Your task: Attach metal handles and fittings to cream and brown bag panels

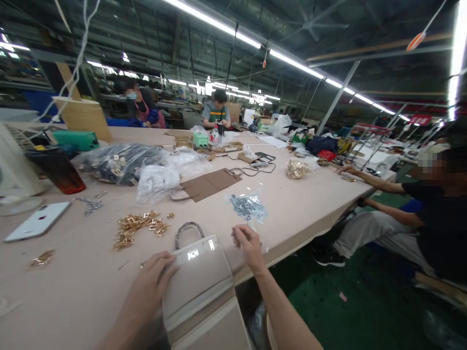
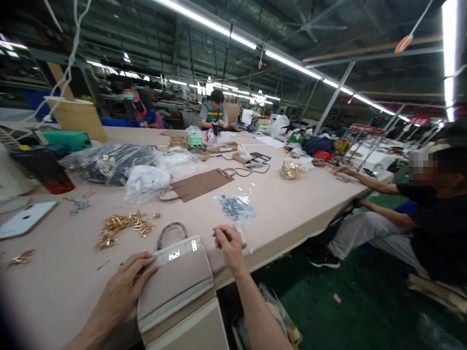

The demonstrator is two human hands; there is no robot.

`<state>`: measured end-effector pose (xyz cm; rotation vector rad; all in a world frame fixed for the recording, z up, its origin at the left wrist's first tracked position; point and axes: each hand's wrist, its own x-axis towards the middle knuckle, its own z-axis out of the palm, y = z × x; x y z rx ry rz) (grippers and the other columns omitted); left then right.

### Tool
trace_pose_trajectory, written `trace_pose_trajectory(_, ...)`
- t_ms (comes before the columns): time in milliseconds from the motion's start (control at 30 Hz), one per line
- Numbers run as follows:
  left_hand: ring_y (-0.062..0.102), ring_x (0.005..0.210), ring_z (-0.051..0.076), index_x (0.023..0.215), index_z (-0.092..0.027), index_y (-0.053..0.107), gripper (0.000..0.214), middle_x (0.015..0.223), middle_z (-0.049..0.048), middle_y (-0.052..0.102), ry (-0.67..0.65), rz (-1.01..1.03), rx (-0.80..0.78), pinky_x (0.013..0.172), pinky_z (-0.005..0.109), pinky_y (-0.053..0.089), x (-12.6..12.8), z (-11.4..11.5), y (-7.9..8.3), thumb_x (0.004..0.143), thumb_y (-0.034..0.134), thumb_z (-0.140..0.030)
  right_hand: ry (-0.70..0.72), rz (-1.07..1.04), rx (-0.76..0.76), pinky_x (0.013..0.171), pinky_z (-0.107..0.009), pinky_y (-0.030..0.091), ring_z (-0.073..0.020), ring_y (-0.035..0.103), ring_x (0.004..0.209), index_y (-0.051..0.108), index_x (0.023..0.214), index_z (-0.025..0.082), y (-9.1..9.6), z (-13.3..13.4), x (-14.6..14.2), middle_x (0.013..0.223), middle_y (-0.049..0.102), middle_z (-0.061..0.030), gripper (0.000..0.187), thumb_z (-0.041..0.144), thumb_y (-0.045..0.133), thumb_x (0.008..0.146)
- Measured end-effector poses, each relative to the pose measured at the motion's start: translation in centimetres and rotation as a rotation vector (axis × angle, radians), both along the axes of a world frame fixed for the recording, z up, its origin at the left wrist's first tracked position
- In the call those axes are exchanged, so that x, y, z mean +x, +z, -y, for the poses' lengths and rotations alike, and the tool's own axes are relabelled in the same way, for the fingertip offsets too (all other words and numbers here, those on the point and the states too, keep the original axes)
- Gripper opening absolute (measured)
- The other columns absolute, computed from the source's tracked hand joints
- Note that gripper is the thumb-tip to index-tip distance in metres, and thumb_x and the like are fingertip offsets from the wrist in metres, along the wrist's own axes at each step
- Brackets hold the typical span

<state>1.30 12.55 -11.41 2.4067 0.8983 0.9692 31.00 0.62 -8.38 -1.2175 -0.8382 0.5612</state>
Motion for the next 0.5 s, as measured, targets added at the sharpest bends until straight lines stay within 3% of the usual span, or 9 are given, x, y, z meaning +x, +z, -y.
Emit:
trace_pose_trajectory(133,0.070,0.111,0.027,0.101,-0.024,0.073,0.043,0.118,0.0078,0.072,0.013,0.002,-0.015,0.101,0.042,0.059,0.2,0.2,0.5,0.101,0.048,-0.059,-0.261,-0.028,0.078,0.054,-0.027,0.039,-0.0109,0.048,0.058,0.069,0.101,0.021,1.1,0.0,6.4,0.081,0.064,-0.0014,0.042,0.061,0.068,0.087)
trace_pose_trajectory(233,0.071,0.110,0.026,0.100,-0.025,0.074,0.043,0.117,0.0068,0.073,0.015,0.022,-0.027,0.101,0.041,0.059,0.2,0.3,0.6,0.100,0.048,-0.059,-0.433,0.120,-0.105,0.055,-0.026,0.041,-0.0111,0.050,0.059,0.068,0.106,0.018,1.0,0.4,11.7,0.084,0.066,-0.0033,0.055,0.068,0.055,0.089)
trace_pose_trajectory(333,0.072,0.106,0.026,0.097,-0.025,0.075,0.044,0.114,0.0061,0.073,0.015,0.035,-0.041,0.099,0.040,0.060,0.2,0.1,0.5,0.099,0.050,-0.061,-0.386,0.305,-0.356,0.059,-0.029,0.046,-0.0156,0.057,0.063,0.074,0.099,0.016,0.3,1.4,14.9,0.080,0.071,-0.0056,0.057,0.068,0.056,0.085)
trace_pose_trajectory(500,0.072,0.106,0.025,0.095,-0.024,0.075,0.038,0.115,0.0069,0.073,0.023,0.037,-0.094,0.096,0.039,0.060,0.2,-0.4,0.5,0.098,0.055,-0.056,-0.278,0.493,-0.517,0.082,-0.037,0.052,-0.0238,0.067,0.082,0.079,0.080,0.023,0.0,2.5,15.7,0.085,0.078,-0.0056,0.035,0.056,0.073,0.071)
